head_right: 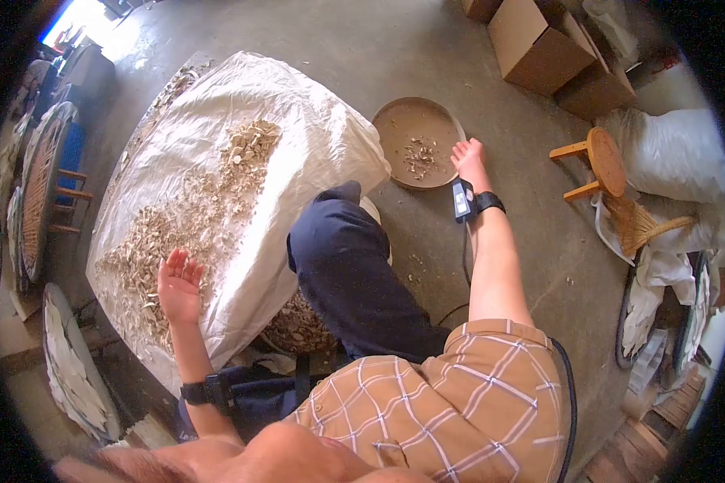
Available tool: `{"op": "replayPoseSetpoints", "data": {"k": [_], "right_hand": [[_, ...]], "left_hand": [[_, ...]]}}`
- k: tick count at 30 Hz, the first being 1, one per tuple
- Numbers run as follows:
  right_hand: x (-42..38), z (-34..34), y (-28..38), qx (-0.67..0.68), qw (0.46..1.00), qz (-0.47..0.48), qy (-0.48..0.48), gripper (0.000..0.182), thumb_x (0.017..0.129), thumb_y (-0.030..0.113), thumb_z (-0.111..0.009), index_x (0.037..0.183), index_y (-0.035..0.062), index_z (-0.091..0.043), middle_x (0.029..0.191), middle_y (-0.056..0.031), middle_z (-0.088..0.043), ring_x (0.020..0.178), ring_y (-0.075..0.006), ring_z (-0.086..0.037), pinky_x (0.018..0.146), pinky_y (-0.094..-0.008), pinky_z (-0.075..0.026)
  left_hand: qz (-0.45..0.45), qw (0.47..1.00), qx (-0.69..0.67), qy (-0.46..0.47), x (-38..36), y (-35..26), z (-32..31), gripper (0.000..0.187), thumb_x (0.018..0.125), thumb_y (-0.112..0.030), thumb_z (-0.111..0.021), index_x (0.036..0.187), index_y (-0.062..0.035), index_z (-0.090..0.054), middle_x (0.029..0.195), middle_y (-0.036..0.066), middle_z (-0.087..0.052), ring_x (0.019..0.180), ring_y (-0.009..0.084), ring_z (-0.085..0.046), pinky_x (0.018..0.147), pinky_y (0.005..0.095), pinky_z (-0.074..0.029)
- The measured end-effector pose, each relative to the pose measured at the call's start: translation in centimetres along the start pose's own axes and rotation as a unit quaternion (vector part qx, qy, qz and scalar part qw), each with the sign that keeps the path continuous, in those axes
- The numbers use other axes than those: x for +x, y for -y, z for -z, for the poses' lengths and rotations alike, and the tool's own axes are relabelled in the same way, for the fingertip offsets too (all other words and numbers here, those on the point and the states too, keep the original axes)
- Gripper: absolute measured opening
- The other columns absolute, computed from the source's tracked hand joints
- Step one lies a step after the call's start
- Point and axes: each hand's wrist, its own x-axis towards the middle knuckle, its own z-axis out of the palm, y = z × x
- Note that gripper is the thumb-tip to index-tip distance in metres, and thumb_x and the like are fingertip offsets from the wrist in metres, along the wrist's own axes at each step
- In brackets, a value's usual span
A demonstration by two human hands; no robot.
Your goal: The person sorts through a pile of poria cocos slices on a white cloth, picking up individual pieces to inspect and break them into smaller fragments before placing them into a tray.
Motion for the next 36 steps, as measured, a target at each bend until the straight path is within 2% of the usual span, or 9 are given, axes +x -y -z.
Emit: {"op": "replayPoseSetpoints", "data": {"k": [3,5,12,21,23,25,27,30,36], "right_hand": [[-2.6,-0.8,1.5,-0.022,0.998,0.051,-0.029,0.011,0.08,0.021,-0.044,0.081,0.0155,-0.054,0.078,0.0027,-0.058,0.071,-0.012,-0.055,0.079,-0.0391,-0.031],[-4.0,-3.0,3.6,0.057,0.998,-0.001,-0.001,0.01,0.08,0.018,-0.047,0.077,0.0163,-0.056,0.071,0.0048,-0.058,0.067,-0.0105,-0.054,0.08,-0.0398,-0.032],[-19.5,-15.2,11.0,0.038,0.93,-0.043,0.364,0.008,0.079,0.013,-0.054,0.083,0.0092,-0.06,0.066,0.001,-0.057,0.064,-0.0104,-0.054,0.085,-0.0402,-0.034],[-43.5,-27.6,1.7,-0.076,0.608,-0.144,0.777,0.029,0.084,0.006,-0.046,0.113,0.0005,-0.043,0.084,-0.0009,-0.049,0.074,-0.0087,-0.048,0.098,-0.0368,-0.028],[-42.9,-28.3,-4.4,-0.418,0.587,0.406,0.562,0.031,0.085,0.009,-0.046,0.115,0.0009,-0.041,0.084,-0.0022,-0.053,0.07,-0.0092,-0.051,0.094,-0.0366,-0.034],[-42.9,-27.5,-9.6,-0.204,0.661,-0.093,0.716,0.032,0.084,0.01,-0.048,0.114,0.0,-0.043,0.083,-0.0041,-0.057,0.064,-0.0105,-0.054,0.083,-0.0331,-0.043],[-40.2,-26.4,-14.1,-0.314,0.671,-0.135,0.658,0.028,0.082,0.01,-0.051,0.108,-0.0007,-0.049,0.082,-0.0063,-0.059,0.06,-0.0121,-0.055,0.071,-0.0282,-0.048],[-38.0,-24.7,-17.6,-0.478,0.602,-0.035,0.639,0.021,0.081,0.007,-0.052,0.1,-0.0023,-0.055,0.085,-0.0098,-0.06,0.071,-0.0135,-0.057,0.069,-0.0238,-0.048],[-35.7,-23.1,-22.5,-0.576,0.26,0.442,0.636,0.019,0.075,0.008,-0.053,0.093,0.0106,-0.056,0.09,-0.0094,-0.052,0.079,-0.0258,-0.055,0.064,-0.0347,-0.047]], "left_hand": [[-0.005,1.0,-0.019,0.023,-0.1,-0.1,0.5,0.031,0.089,-0.026,-0.035,0.106,-0.003,-0.048,0.097,0.007,-0.053,0.082,0.0199,-0.053,0.077,0.0364,-0.045],[-0.018,0.999,-0.018,0.026,-0.2,-0.2,0.5,0.03,0.089,-0.023,-0.036,0.108,-0.0025,-0.048,0.098,0.008,-0.053,0.081,0.0195,-0.053,0.076,0.0365,-0.045],[-0.07,0.996,-0.033,0.041,-0.5,-0.8,2.0,0.029,0.085,-0.009,-0.043,0.112,-0.0009,-0.045,0.081,0.01,-0.059,0.079,0.0203,-0.058,0.075,0.0356,-0.047],[-0.043,0.992,-0.113,-0.025,-2.7,-3.9,3.6,0.035,0.078,-0.001,-0.039,0.113,-0.0022,-0.042,0.103,0.013,-0.053,0.09,0.0247,-0.055,0.081,0.0383,-0.045],[-0.044,0.989,-0.134,-0.032,-2.9,-4.6,3.9,0.035,0.077,0.0,-0.039,0.113,-0.0026,-0.042,0.104,0.012,-0.052,0.091,0.0243,-0.054,0.081,0.0382,-0.045],[-0.065,0.985,-0.158,-0.017,-3.1,-5.2,4.6,0.036,0.077,0.0,-0.038,0.113,-0.0011,-0.039,0.1,0.014,-0.052,0.087,0.0248,-0.055,0.076,0.0384,-0.047],[-0.072,0.983,-0.165,-0.023,-3.7,-6.0,4.5,0.033,0.078,-0.001,-0.038,0.111,-0.0007,-0.04,0.099,0.013,-0.053,0.086,0.0242,-0.056,0.076,0.0377,-0.047],[-0.073,0.983,-0.17,-0.008,-3.9,-6.8,4.5,0.032,0.08,-0.004,-0.041,0.112,-0.0012,-0.042,0.098,0.011,-0.054,0.086,0.0216,-0.055,0.078,0.0369,-0.047],[-0.069,0.982,-0.175,-0.006,-3.5,-6.9,4.6,0.03,0.081,-0.006,-0.042,0.11,-0.0008,-0.044,0.094,0.01,-0.055,0.078,0.0201,-0.057,0.076,0.0367,-0.048]]}}
